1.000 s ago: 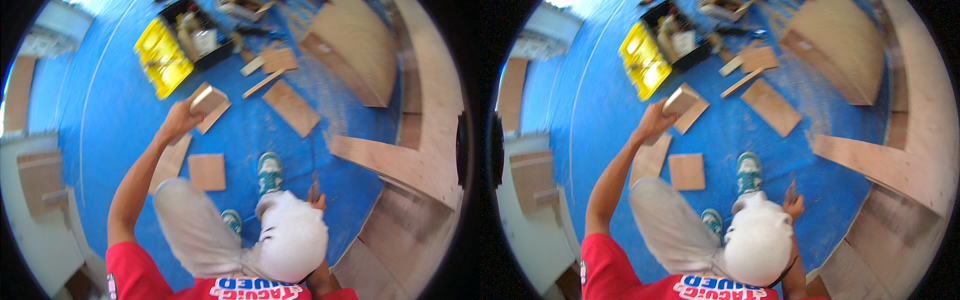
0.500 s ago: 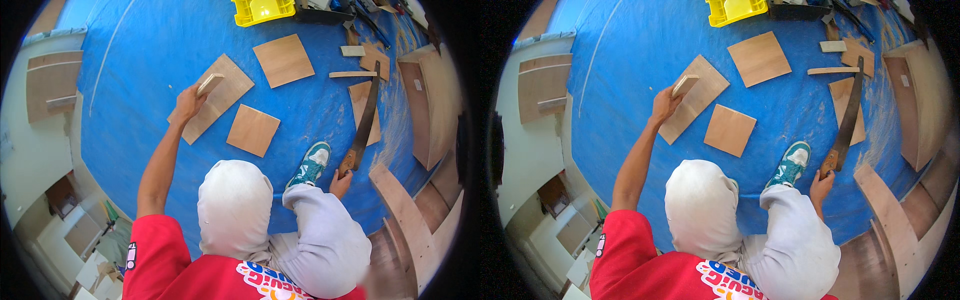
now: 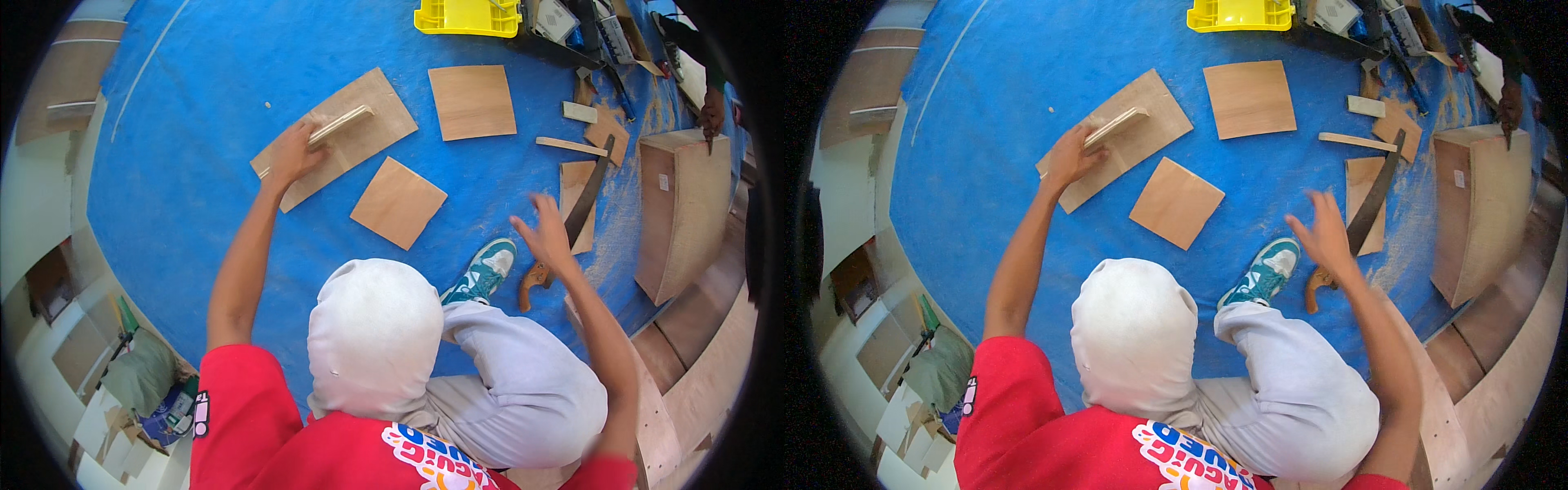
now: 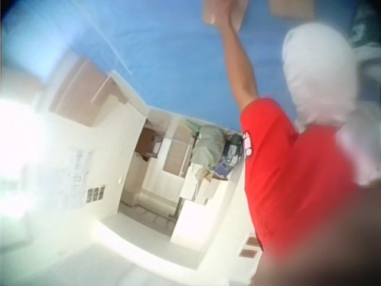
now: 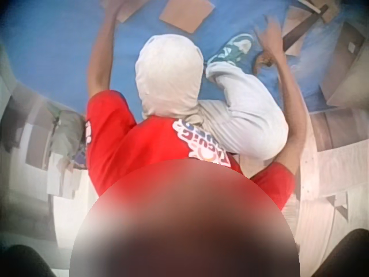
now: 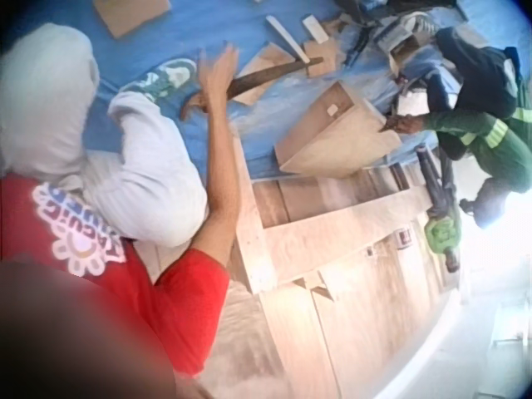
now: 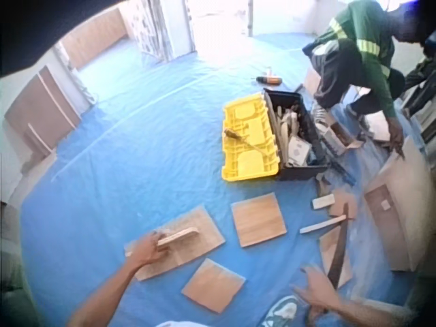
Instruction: The person sits on a blue tarp and assembles small wooden pieces into a frame-like structure. They use a hand saw to trim a piece, then use a cordless drill to drive screws into the wood to join the components.
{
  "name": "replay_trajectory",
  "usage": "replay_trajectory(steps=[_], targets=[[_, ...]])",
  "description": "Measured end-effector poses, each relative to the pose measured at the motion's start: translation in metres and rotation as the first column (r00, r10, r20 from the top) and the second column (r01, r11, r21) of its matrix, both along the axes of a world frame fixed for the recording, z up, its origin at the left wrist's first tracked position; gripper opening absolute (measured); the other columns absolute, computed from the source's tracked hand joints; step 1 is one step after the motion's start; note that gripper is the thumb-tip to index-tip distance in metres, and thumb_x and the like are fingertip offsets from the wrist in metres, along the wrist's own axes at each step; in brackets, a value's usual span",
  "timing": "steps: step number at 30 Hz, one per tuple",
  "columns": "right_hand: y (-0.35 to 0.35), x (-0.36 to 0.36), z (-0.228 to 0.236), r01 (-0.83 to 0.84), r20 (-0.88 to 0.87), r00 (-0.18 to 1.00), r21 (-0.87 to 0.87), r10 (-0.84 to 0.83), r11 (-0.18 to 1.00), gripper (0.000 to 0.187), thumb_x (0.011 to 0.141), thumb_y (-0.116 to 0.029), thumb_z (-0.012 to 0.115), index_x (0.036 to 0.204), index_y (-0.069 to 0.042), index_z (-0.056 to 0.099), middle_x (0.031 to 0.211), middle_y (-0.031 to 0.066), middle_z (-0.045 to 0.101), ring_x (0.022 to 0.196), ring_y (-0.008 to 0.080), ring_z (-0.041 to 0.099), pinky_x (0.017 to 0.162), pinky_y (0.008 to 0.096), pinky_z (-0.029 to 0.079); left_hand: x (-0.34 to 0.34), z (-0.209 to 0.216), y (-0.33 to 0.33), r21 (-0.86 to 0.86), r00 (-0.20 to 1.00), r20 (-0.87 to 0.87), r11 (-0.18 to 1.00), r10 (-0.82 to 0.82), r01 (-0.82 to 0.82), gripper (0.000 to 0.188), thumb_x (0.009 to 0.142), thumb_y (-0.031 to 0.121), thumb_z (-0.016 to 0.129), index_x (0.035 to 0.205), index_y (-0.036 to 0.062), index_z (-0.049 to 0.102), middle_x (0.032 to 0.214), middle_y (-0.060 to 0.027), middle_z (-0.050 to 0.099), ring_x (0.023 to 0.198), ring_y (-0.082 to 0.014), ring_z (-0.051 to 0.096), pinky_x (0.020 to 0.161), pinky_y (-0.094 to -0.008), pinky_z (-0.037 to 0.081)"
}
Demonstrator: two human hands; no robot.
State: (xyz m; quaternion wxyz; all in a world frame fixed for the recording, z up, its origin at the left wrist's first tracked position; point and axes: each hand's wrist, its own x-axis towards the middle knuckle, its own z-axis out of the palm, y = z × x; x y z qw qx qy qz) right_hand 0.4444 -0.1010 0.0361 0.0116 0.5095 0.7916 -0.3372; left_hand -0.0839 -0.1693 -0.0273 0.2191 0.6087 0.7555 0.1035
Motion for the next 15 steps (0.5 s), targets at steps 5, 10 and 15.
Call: replay_trajectory(steps=[5, 10, 15], targets=[[0.098, -0.103, -0.046, -0.015, 0.214, 0.977, -0.023, 0.02, 1.0, 0.101, 0.081, -0.052, 0.083, 0.151, 0.004, 0.036, 0.14, 0.0301, 0.051, 0.131, 0.0465, 0.053, 0.109, 0.0498, 0.046, -0.006, -0.015, -0.007, -0.008, 1.0, 0.023, 1.0, 0.014, -0.014, 0.024, 0.088, 0.025, 0.072, 0.105, 0.0071, 0.073, 0.096, -0.0176, 0.07, 0.093, -0.0391, 0.068, 0.079, -0.0515, 0.052], [0.12, -0.174, -0.096, 0.396, 0.345, 0.853, 0.061, -0.392, 0.916, 0.138, 0.065, -0.061, 0.092, 0.159, 0.004, 0.015, 0.152, 0.0317, 0.038, 0.142, 0.0455, 0.042, 0.116, 0.0528, 0.04, -0.007, -0.017, -0.011, -0.011, 1.0, -0.011, 1.0, 0.016, -0.016, 0.029, 0.09, 0.022, 0.071, 0.116, 0.0083, 0.07, 0.098, -0.0187, 0.071, 0.096, -0.0422, 0.067, 0.081, -0.0514, 0.051], [0.112, -0.192, -0.106, 0.689, 0.426, 0.62, 0.109, -0.659, 0.717, 0.134, 0.056, -0.058, 0.097, 0.154, 0.005, 0.032, 0.152, 0.031, 0.044, 0.138, 0.0435, 0.049, 0.113, 0.0499, 0.045, -0.009, -0.018, -0.009, -0.003, 1.0, -0.015, 1.0, -0.012, 0.012, 0.025, 0.089, 0.022, 0.071, 0.11, 0.0072, 0.07, 0.095, -0.0172, 0.07, 0.093, -0.0407, 0.067, 0.079, -0.0524, 0.051]])
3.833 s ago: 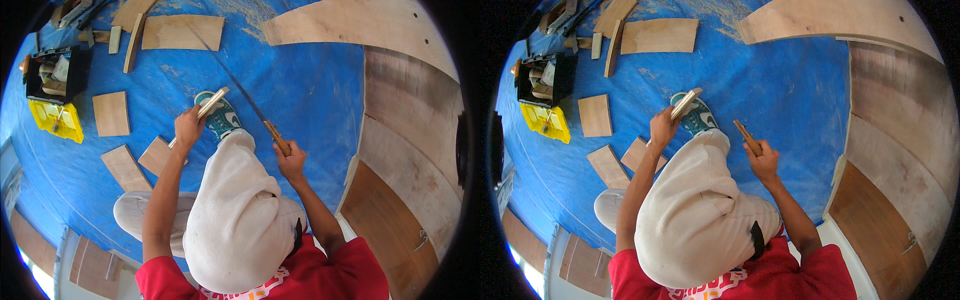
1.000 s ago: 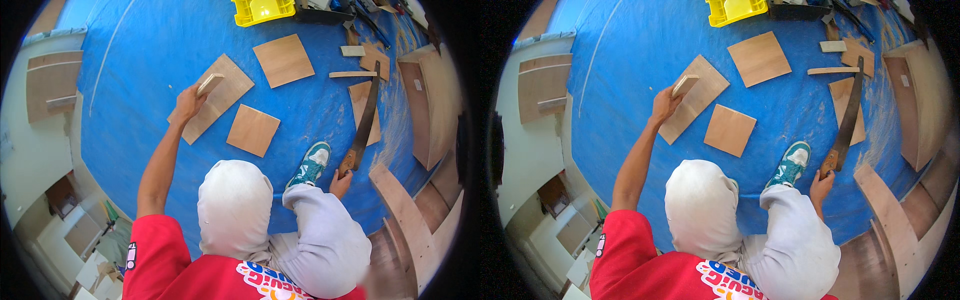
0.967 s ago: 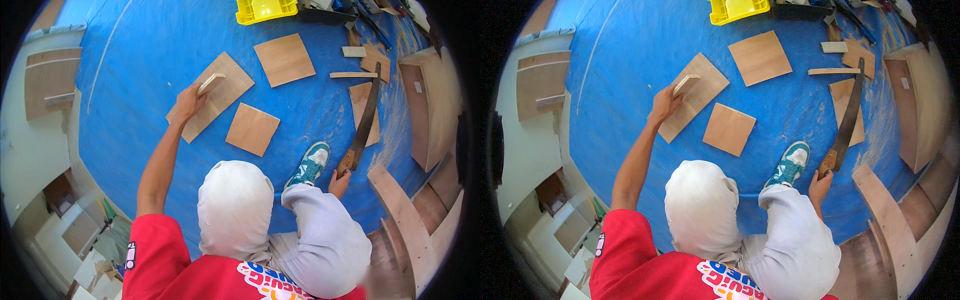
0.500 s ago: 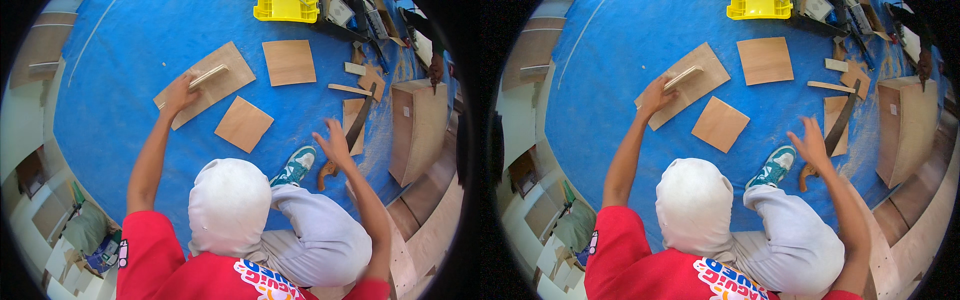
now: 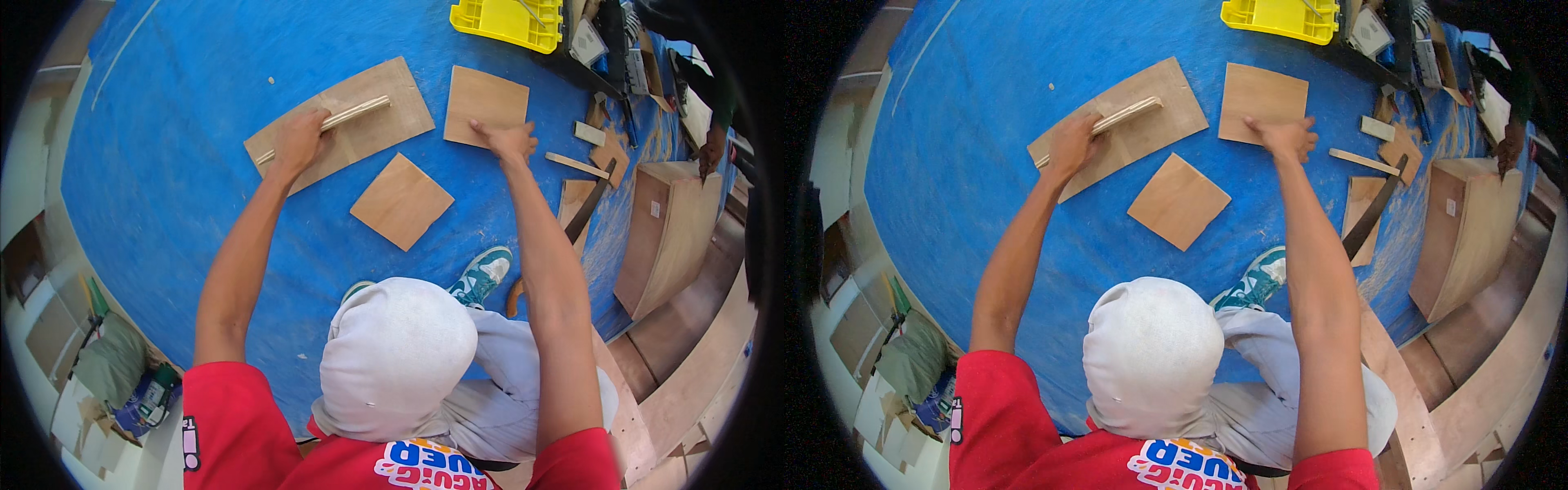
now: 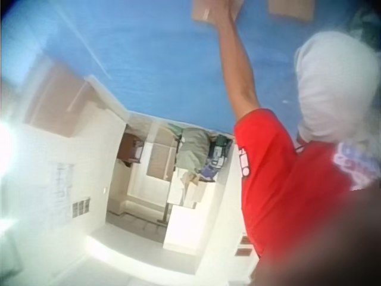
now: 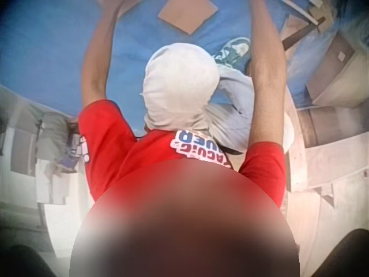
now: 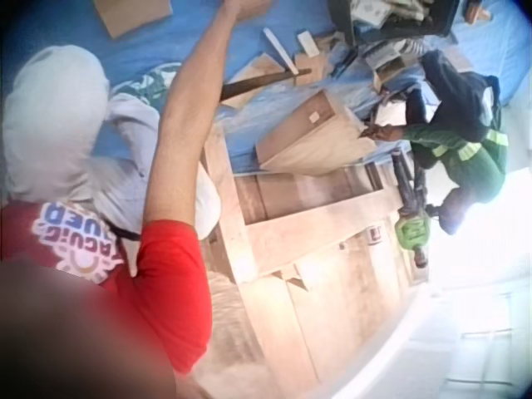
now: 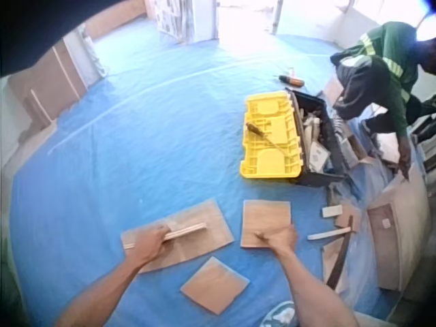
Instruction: The person sits on a blue tarp and assembles small wooden pieces into a frame-like structure. They use a hand saw to trim a piece, then use a cordless drill to drive screws into the wood to join the components.
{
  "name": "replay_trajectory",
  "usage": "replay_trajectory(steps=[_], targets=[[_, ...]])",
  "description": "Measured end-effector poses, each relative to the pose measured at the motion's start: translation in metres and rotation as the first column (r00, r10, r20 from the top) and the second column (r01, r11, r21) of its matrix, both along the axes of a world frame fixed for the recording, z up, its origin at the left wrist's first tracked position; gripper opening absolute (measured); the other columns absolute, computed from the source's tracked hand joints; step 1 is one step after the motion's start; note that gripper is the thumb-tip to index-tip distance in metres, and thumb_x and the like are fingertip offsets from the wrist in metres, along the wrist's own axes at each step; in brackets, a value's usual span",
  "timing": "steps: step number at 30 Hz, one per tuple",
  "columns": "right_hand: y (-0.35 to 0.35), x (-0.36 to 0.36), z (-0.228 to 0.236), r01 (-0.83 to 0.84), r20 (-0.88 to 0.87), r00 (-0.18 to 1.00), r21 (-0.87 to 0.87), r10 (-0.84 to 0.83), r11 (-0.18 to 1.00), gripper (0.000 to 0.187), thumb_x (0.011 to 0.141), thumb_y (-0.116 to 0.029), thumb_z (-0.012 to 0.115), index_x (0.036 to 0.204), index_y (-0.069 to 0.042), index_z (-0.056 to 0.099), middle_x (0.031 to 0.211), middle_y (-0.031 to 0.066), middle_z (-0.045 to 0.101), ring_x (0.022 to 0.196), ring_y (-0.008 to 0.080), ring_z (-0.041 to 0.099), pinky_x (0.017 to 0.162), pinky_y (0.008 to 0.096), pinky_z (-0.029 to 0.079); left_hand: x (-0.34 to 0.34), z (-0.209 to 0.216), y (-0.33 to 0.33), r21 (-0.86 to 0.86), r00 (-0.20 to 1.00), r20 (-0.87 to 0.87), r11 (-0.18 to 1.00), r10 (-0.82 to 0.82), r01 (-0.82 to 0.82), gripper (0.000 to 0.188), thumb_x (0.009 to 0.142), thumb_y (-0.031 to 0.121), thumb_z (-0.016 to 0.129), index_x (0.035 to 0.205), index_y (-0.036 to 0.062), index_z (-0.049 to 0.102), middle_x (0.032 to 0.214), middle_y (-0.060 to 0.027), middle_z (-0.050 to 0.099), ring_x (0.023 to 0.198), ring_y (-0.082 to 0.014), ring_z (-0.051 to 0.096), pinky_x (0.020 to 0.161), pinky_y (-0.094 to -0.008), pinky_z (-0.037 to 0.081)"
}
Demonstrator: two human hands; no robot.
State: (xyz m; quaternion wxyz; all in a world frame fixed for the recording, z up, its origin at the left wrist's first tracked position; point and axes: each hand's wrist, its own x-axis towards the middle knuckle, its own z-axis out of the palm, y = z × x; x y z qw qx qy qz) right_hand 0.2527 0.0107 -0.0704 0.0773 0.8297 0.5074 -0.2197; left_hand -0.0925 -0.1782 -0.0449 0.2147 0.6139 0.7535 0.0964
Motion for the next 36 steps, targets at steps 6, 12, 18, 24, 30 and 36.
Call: replay_trajectory(steps=[6, 12, 18, 24, 30, 36], targets=[[-0.019, -0.005, 0.064, -0.088, -0.383, 0.886, 0.418, 0.263, 0.904, 0.058, 0.08, -0.037, 0.086, 0.121, -0.002, 0.065, 0.11, 0.026, 0.073, 0.101, 0.0425, 0.072, 0.088, 0.0477, 0.056, 0.001, 0.0, -0.001, 0.01, 0.999, 0.014, 0.999, 0.031, -0.032, 0.023, 0.088, 0.022, 0.072, 0.105, 0.0062, 0.069, 0.096, -0.0167, 0.069, 0.093, -0.0406, 0.067, 0.079, -0.0525, 0.051], [-0.054, -0.087, 0.101, -0.276, -0.452, 0.711, 0.526, 0.539, 0.805, 0.04, 0.094, -0.021, 0.07, 0.13, -0.005, 0.06, 0.11, 0.0276, 0.071, 0.101, 0.048, 0.069, 0.084, 0.0534, 0.055, 0.002, -0.004, 0.0, 0.062, 0.999, 0.023, 0.998, 0.025, -0.027, 0.014, 0.087, 0.018, 0.07, 0.096, 0.0076, 0.068, 0.093, -0.0154, 0.069, 0.089, -0.0391, 0.068, 0.076, -0.0528, 0.053], [-0.067, -0.13, 0.106, -0.396, -0.451, 0.61, 0.539, 0.652, 0.743, 0.043, 0.097, -0.012, 0.063, 0.138, -0.005, 0.054, 0.108, 0.0302, 0.072, 0.1, 0.0506, 0.069, 0.086, 0.0555, 0.056, -0.002, -0.009, -0.003, 0.054, 0.999, 0.029, 0.998, 0.02, -0.022, 0.018, 0.088, 0.022, 0.071, 0.098, 0.0069, 0.07, 0.093, -0.0185, 0.07, 0.088, -0.0426, 0.068, 0.077, -0.0551, 0.052], [-0.085, -0.141, 0.115, -0.49, -0.377, 0.66, 0.439, 0.65, 0.753, 0.047, 0.098, -0.011, 0.061, 0.143, -0.003, 0.049, 0.102, 0.0322, 0.072, 0.096, 0.0523, 0.069, 0.086, 0.0595, 0.055, 0.002, -0.012, -0.007, 0.087, 0.998, 0.003, 0.994, 0.069, -0.069, 0.014, 0.085, 0.019, 0.072, 0.096, 0.0091, 0.071, 0.091, -0.0151, 0.07, 0.088, -0.0386, 0.069, 0.074, -0.0523, 0.054], [-0.093, -0.143, 0.113, -0.513, -0.291, 0.665, 0.492, 0.688, 0.704, 0.048, 0.098, -0.011, 0.063, 0.143, -0.007, 0.048, 0.097, 0.0326, 0.072, 0.092, 0.0521, 0.07, 0.08, 0.0573, 0.057, 0.0, -0.015, -0.006, 0.133, 0.998, -0.025, 0.99, 0.06, -0.056, 0.016, 0.081, 0.016, 0.073, 0.094, 0.0071, 0.074, 0.085, -0.0179, 0.072, 0.082, -0.0395, 0.071, 0.071, -0.052, 0.056], [-0.094, -0.142, 0.113, -0.534, -0.29, 0.653, 0.479, 0.7, 0.697, 0.045, 0.099, -0.012, 0.06, 0.141, -0.002, 0.048, 0.101, 0.0344, 0.071, 0.095, 0.0545, 0.068, 0.083, 0.0605, 0.055, 0.007, -0.016, -0.01, 0.117, 0.995, -0.04, 0.989, 0.092, -0.086, 0.019, 0.08, 0.014, 0.071, 0.097, 0.007, 0.074, 0.09, -0.0171, 0.073, 0.086, -0.0388, 0.071, 0.074, -0.0519, 0.057]])
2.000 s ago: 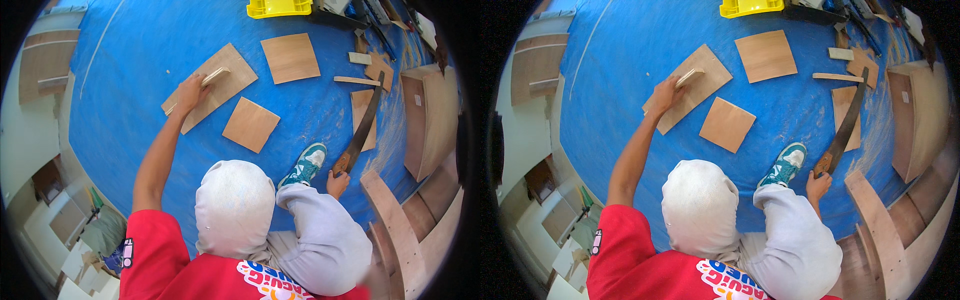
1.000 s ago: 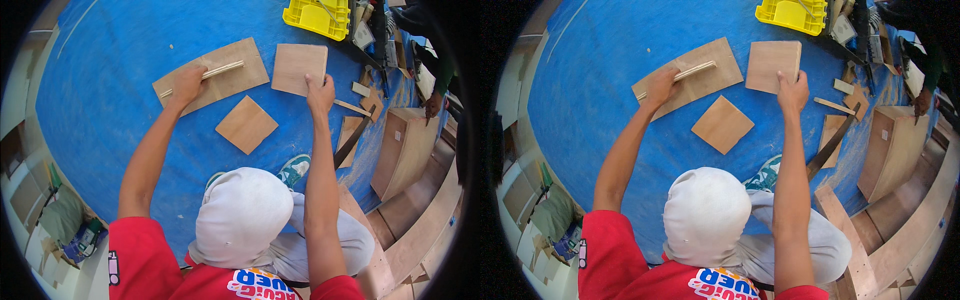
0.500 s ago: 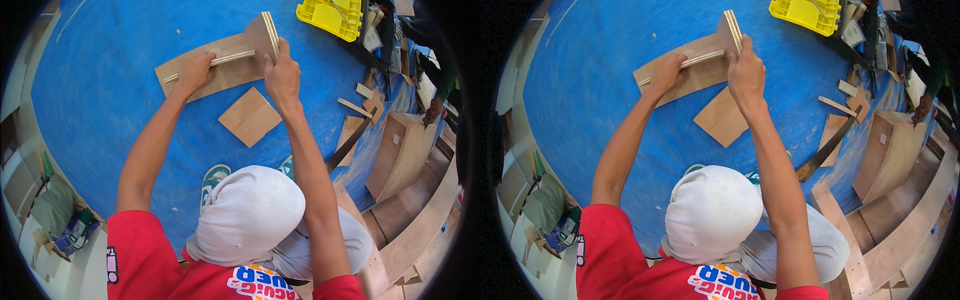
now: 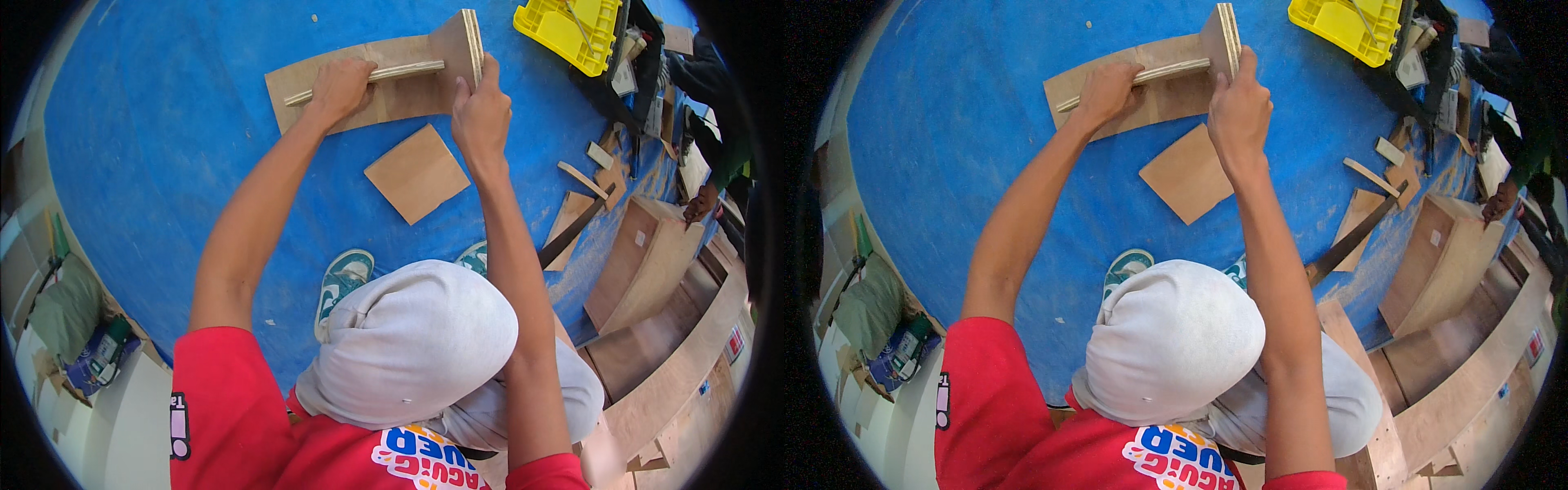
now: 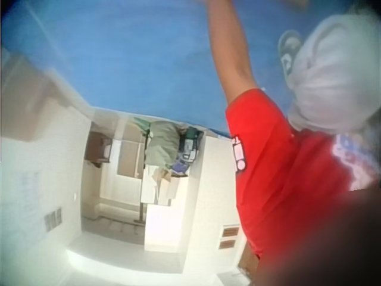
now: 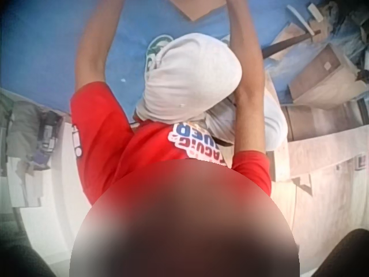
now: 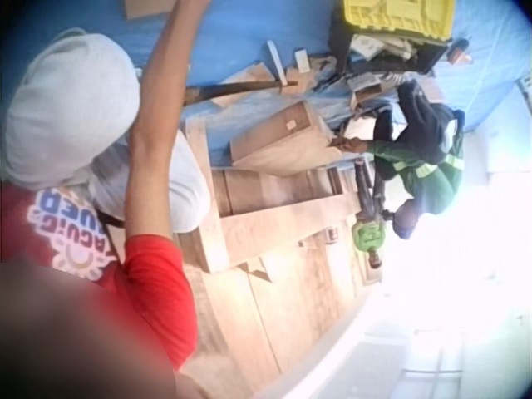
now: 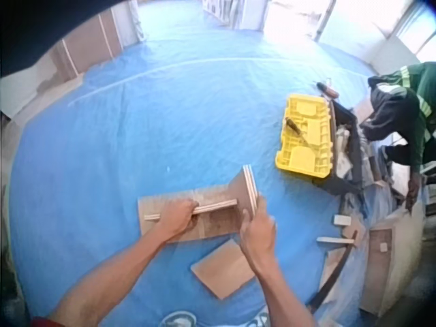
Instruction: The person sits on a blue tarp and assembles small wooden pieces into a frame-like structure. They use a hand saw to trim a piece, then use a cordless drill to drive screws into the wood to join the components.
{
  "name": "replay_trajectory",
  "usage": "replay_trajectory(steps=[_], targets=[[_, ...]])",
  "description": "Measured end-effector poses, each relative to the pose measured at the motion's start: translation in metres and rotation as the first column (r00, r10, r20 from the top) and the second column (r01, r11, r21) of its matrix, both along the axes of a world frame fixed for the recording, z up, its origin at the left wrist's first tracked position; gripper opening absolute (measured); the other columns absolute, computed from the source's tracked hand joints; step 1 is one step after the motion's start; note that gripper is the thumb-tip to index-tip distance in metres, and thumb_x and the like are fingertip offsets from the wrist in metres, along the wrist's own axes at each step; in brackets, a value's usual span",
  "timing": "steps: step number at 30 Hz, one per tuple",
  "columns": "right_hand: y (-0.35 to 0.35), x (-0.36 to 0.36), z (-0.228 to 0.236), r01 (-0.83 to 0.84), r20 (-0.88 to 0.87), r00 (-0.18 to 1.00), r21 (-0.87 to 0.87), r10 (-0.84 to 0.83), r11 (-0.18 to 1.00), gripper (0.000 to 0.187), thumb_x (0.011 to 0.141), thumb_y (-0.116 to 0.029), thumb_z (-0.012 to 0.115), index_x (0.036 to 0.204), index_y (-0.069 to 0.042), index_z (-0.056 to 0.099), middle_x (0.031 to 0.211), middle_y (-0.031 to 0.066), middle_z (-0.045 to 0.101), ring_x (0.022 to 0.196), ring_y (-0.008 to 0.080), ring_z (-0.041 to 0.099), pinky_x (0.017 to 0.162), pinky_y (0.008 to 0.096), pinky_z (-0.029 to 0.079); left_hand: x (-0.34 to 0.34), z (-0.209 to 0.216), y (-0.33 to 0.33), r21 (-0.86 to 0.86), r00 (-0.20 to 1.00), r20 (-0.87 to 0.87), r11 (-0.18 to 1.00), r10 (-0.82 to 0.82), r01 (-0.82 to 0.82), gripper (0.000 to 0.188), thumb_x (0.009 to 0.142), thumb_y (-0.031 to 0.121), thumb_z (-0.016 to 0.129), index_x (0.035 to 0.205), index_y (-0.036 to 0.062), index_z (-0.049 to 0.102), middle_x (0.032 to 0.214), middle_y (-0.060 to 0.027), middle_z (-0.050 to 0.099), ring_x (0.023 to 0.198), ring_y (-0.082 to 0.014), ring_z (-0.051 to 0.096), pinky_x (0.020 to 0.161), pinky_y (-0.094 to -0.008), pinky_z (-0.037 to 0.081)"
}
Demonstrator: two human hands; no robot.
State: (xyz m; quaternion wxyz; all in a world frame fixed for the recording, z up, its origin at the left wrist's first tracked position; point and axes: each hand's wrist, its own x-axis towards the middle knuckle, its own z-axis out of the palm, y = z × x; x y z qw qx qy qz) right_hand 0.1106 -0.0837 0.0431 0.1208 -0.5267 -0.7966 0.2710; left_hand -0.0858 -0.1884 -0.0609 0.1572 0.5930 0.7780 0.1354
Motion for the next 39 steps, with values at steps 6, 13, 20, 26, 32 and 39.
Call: replay_trajectory(steps=[6, 13, 20, 26, 32, 39], targets=[[0.015, 0.01, 0.005, -0.094, -0.105, 0.991, -0.157, 0.078, 0.983, 0.042, 0.105, -0.025, 0.053, 0.143, -0.006, 0.049, 0.115, 0.0317, 0.069, 0.109, 0.0514, 0.066, 0.092, 0.0554, 0.053, 0.002, 0.0, -0.002, -0.011, 1.0, -0.014, 1.0, -0.025, 0.024, 0.023, 0.081, 0.014, 0.07, 0.103, 0.0087, 0.076, 0.096, -0.0154, 0.075, 0.093, -0.0367, 0.072, 0.078, -0.0504, 0.058], [0.025, 0.017, 0.003, -0.2, -0.119, 0.977, -0.252, 0.175, 0.947, 0.051, 0.109, -0.037, 0.05, 0.152, -0.009, 0.048, 0.132, 0.0236, 0.068, 0.124, 0.0386, 0.065, 0.104, 0.0436, 0.049, 0.002, -0.005, -0.001, 0.038, 1.0, -0.028, 0.999, -0.009, 0.01, 0.033, 0.083, 0.015, 0.069, 0.115, 0.0123, 0.077, 0.102, -0.0148, 0.076, 0.097, -0.0353, 0.073, 0.08, -0.0488, 0.059], [0.04, 0.025, 0.0, -0.228, -0.127, 0.971, -0.254, 0.201, 0.94, 0.05, 0.104, -0.035, 0.056, 0.147, -0.009, 0.054, 0.126, 0.0279, 0.069, 0.118, 0.0435, 0.068, 0.1, 0.0463, 0.053, 0.0, -0.007, 0.017, 0.009, 0.998, -0.032, 0.999, -0.053, 0.053, 0.037, 0.084, 0.015, 0.069, 0.12, 0.0106, 0.075, 0.106, -0.018, 0.075, 0.102, -0.0377, 0.071, 0.088, -0.0498, 0.057], [0.041, 0.029, 0.0, -0.256, -0.177, 0.962, -0.323, 0.208, 0.911, 0.053, 0.101, -0.034, 0.059, 0.149, -0.012, 0.054, 0.118, 0.0264, 0.073, 0.108, 0.0387, 0.072, 0.095, 0.044, 0.055, 0.0, -0.001, 0.013, 0.013, 0.995, -0.012, 0.995, -0.095, 0.095, 0.029, 0.083, 0.015, 0.069, 0.111, 0.0111, 0.077, 0.097, -0.0159, 0.076, 0.091, -0.0373, 0.073, 0.08, -0.0496, 0.058], [0.042, 0.029, 0.002, -0.258, -0.127, 0.965, -0.331, 0.228, 0.908, 0.055, 0.105, -0.036, 0.059, 0.154, -0.013, 0.05, 0.116, 0.0212, 0.073, 0.1, 0.0264, 0.072, 0.09, 0.0399, 0.055, -0.001, -0.001, 0.014, 0.013, 0.994, -0.003, 0.994, -0.108, 0.108, 0.033, 0.08, 0.015, 0.072, 0.111, 0.0107, 0.077, 0.098, -0.0171, 0.075, 0.092, -0.0371, 0.072, 0.079, -0.0488, 0.058], [0.042, 0.029, -0.001, -0.239, -0.098, 0.971, -0.328, 0.218, 0.914, 0.054, 0.105, -0.036, 0.059, 0.153, -0.013, 0.052, 0.112, 0.0211, 0.074, 0.098, 0.027, 0.073, 0.089, 0.0399, 0.056, -0.005, 0.001, 0.014, -0.047, 0.994, -0.022, 0.994, -0.103, 0.102, 0.04, 0.083, 0.021, 0.074, 0.121, 0.0101, 0.074, 0.104, -0.0185, 0.075, 0.099, -0.0384, 0.071, 0.087, -0.0499, 0.056]])
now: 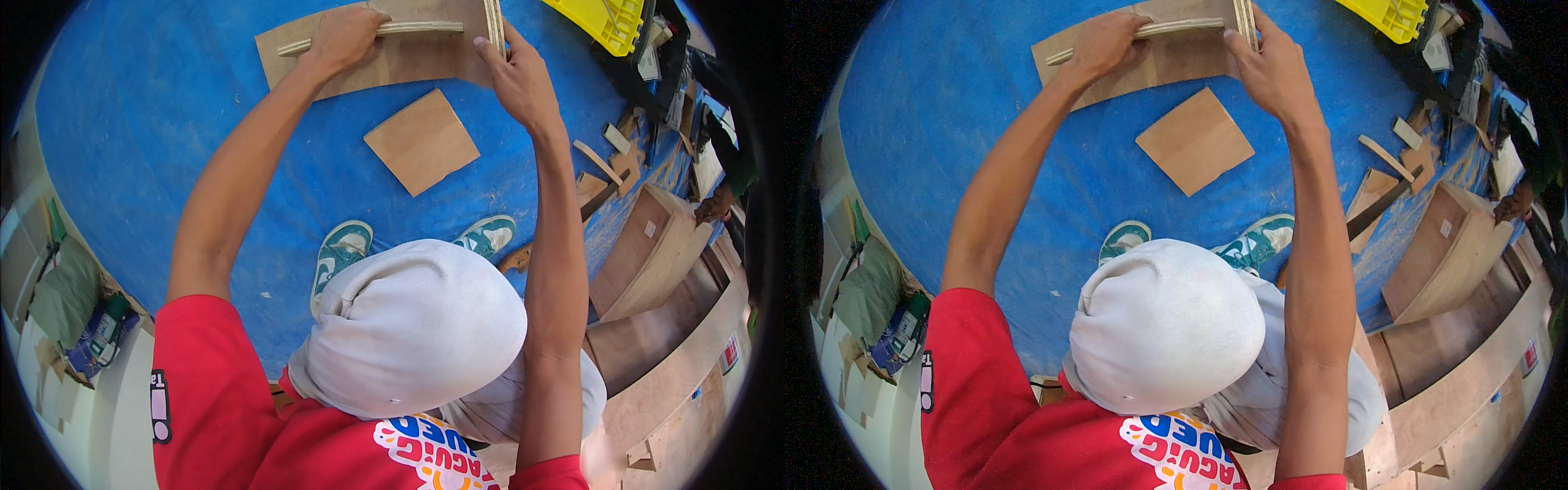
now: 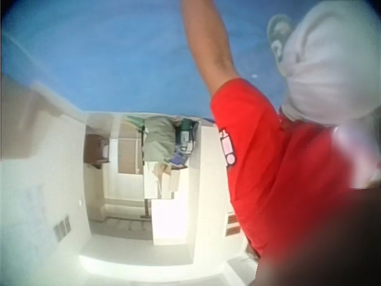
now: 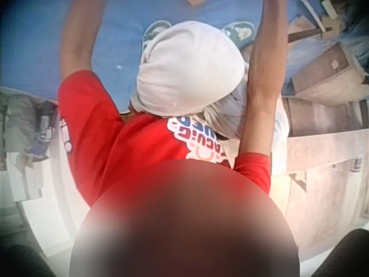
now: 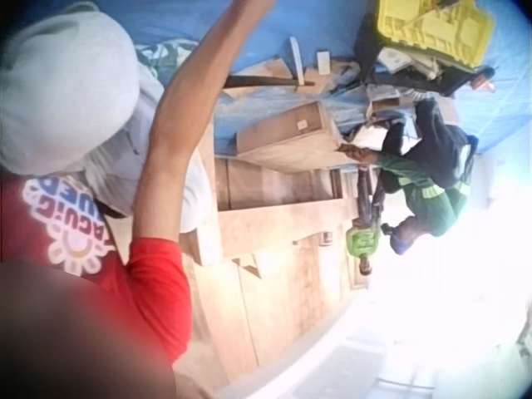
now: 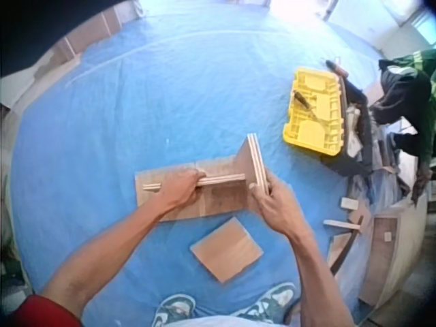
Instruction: The person sits on a blue tarp and assembles small wooden pieces into a frame-like structure. They use a hand saw to trim a piece, then use a cordless drill to drive screws into the wood to join the components.
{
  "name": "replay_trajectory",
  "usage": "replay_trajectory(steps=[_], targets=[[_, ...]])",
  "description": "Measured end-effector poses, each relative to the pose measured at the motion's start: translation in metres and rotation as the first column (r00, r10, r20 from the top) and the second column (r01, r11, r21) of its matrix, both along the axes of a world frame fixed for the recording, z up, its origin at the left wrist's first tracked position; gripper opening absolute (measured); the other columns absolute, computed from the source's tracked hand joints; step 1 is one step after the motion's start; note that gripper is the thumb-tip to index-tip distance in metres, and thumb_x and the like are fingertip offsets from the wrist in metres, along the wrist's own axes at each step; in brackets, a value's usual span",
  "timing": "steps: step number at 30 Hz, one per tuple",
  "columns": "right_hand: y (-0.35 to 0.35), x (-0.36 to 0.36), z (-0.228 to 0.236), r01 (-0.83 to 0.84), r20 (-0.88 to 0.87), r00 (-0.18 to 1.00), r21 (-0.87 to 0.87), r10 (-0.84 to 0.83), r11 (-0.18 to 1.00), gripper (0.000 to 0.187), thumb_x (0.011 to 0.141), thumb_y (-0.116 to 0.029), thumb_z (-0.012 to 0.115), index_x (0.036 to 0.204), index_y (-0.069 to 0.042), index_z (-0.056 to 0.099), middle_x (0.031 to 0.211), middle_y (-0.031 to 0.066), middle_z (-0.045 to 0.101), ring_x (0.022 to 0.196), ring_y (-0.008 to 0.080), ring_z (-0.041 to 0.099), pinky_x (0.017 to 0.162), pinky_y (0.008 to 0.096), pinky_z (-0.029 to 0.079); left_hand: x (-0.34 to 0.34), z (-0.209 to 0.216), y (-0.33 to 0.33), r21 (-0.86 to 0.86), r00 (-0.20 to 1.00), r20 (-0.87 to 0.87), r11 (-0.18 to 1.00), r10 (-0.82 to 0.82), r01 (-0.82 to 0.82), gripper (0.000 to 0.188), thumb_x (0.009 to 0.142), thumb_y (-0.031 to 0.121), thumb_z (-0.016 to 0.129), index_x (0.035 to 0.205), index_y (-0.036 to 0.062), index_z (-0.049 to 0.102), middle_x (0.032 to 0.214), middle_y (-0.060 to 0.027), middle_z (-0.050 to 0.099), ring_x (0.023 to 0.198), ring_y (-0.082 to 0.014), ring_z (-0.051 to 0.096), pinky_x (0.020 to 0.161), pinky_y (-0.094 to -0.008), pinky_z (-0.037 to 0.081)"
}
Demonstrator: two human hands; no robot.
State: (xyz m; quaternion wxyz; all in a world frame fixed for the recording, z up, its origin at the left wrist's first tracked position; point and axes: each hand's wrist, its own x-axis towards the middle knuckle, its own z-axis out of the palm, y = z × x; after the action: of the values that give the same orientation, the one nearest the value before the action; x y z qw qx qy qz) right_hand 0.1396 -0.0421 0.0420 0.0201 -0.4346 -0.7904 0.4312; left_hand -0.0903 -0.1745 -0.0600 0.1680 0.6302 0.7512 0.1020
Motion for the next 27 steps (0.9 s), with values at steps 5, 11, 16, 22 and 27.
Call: replay_trajectory(steps=[5, 11, 16, 22, 27], targets=[[-0.006, -0.003, -0.002, 0.044, -0.068, 0.997, 0.038, -0.041, 0.998, 0.054, 0.104, -0.036, 0.06, 0.151, -0.012, 0.054, 0.108, 0.0216, 0.075, 0.096, 0.0291, 0.074, 0.087, 0.0407, 0.056, 0.004, 0.005, 0.001, 0.043, 0.999, -0.012, 0.998, 0.053, -0.053, 0.036, 0.08, 0.016, 0.071, 0.116, 0.0137, 0.078, 0.101, -0.0163, 0.076, 0.096, -0.0351, 0.073, 0.083, -0.0477, 0.059], [-0.003, -0.007, 0.004, 0.016, -0.051, 0.999, 0.115, -0.011, 0.993, 0.055, 0.1, -0.034, 0.062, 0.15, -0.011, 0.055, 0.104, 0.0242, 0.075, 0.093, 0.0328, 0.075, 0.085, 0.0421, 0.057, 0.005, 0.001, -0.001, 0.017, 0.998, 0.0, 0.998, 0.063, -0.063, 0.034, 0.083, 0.019, 0.072, 0.116, 0.0138, 0.076, 0.104, -0.0166, 0.075, 0.099, -0.0373, 0.071, 0.085, -0.0496, 0.057], [-0.004, -0.006, -0.004, 0.057, -0.152, 0.988, 0.098, -0.042, 0.994, 0.054, 0.095, -0.03, 0.065, 0.146, -0.011, 0.058, 0.113, 0.0269, 0.072, 0.103, 0.0387, 0.071, 0.093, 0.0458, 0.055, 0.001, -0.002, -0.002, 0.023, 0.996, 0.066, 0.998, 0.064, -0.065, 0.036, 0.082, 0.021, 0.072, 0.117, 0.0143, 0.075, 0.105, -0.0146, 0.075, 0.1, -0.0375, 0.07, 0.085, -0.0498, 0.056], [-0.011, -0.011, 0.008, 0.165, -0.004, 0.986, 0.037, -0.165, 0.986, 0.058, 0.092, -0.033, 0.067, 0.142, -0.007, 0.057, 0.108, 0.0312, 0.07, 0.1, 0.0521, 0.067, 0.091, 0.0537, 0.056, 0.007, 0.009, 0.003, 0.051, 0.994, 0.076, 0.995, 0.077, -0.081, 0.03, 0.085, 0.021, 0.07, 0.114, 0.0129, 0.074, 0.103, -0.0165, 0.073, 0.1, -0.0388, 0.068, 0.087, -0.0491, 0.053], [-0.015, 0.01, 0.015, 0.277, -0.122, 0.938, -0.293, -0.323, 0.915, 0.074, 0.083, -0.04, 0.078, 0.141, 0.001, 0.056, 0.134, 0.0277, 0.063, 0.128, 0.0465, 0.057, 0.11, 0.0492, 0.046, 0.012, 0.023, 0.013, -0.123, 0.993, 0.081, 0.989, 0.09, -0.08, 0.024, 0.086, 0.021, 0.071, 0.107, 0.011, 0.076, 0.1, -0.0182, 0.072, 0.094, -0.0397, 0.068, 0.079, -0.0497, 0.052]])
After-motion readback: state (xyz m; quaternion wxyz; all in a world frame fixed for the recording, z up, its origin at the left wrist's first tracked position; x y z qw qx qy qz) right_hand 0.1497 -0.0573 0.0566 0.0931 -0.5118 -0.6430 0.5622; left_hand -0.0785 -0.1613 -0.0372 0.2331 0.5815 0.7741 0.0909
